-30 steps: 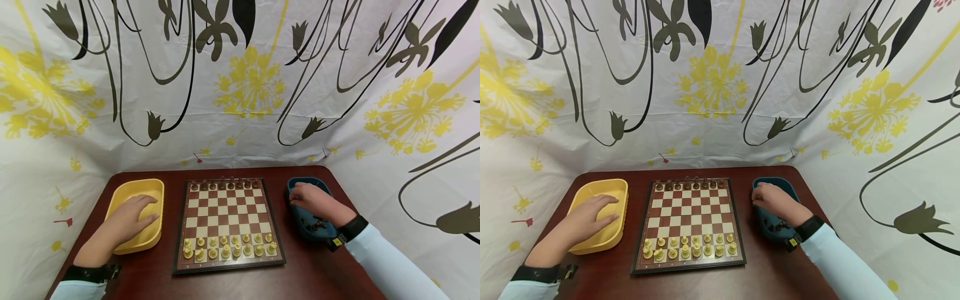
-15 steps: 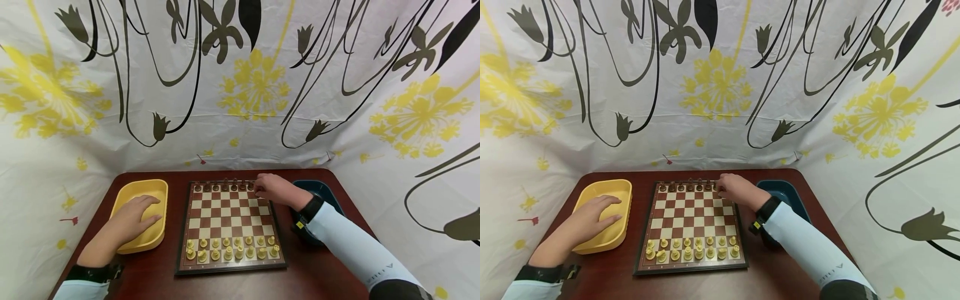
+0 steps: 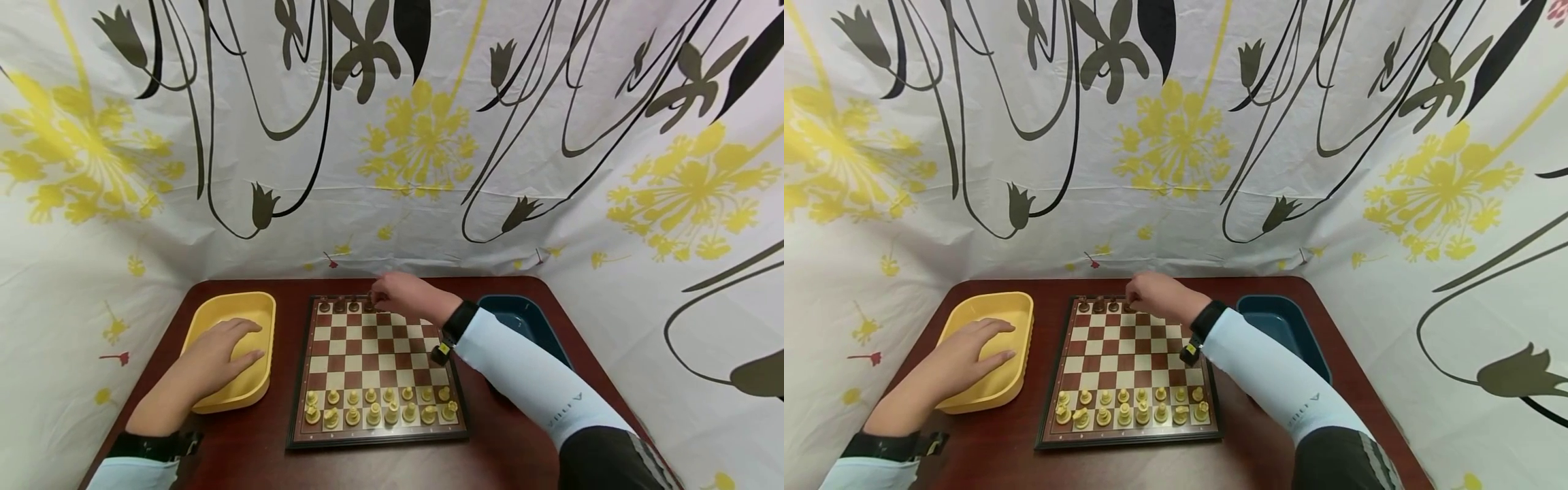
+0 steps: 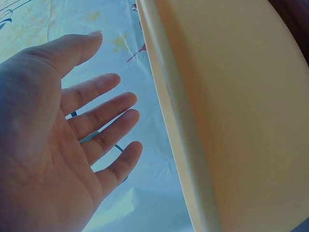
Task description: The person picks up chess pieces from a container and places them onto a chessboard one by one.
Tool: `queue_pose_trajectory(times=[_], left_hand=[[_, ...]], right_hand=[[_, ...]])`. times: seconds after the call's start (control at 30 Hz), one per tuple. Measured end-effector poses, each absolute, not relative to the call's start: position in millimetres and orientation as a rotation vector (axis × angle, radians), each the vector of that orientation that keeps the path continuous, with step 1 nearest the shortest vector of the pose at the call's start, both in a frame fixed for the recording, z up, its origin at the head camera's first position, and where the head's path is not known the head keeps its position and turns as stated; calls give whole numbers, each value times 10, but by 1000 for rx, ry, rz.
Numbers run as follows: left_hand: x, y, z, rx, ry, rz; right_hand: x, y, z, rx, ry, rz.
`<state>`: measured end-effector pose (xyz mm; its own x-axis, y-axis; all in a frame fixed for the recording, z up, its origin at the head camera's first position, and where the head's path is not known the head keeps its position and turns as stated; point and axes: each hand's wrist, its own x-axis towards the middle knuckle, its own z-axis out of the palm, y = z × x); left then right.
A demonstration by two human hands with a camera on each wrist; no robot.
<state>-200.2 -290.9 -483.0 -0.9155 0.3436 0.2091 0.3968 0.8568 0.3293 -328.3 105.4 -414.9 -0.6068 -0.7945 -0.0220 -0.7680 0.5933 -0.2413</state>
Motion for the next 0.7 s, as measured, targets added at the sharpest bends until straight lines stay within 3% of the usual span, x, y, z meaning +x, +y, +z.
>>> queue_pose_trajectory(times=[0.7], left_hand=[[-1968,-2953,-4781,-596,-2854,-563]], right_hand=[[-3382,74,-4105,-1590,2645,-331]])
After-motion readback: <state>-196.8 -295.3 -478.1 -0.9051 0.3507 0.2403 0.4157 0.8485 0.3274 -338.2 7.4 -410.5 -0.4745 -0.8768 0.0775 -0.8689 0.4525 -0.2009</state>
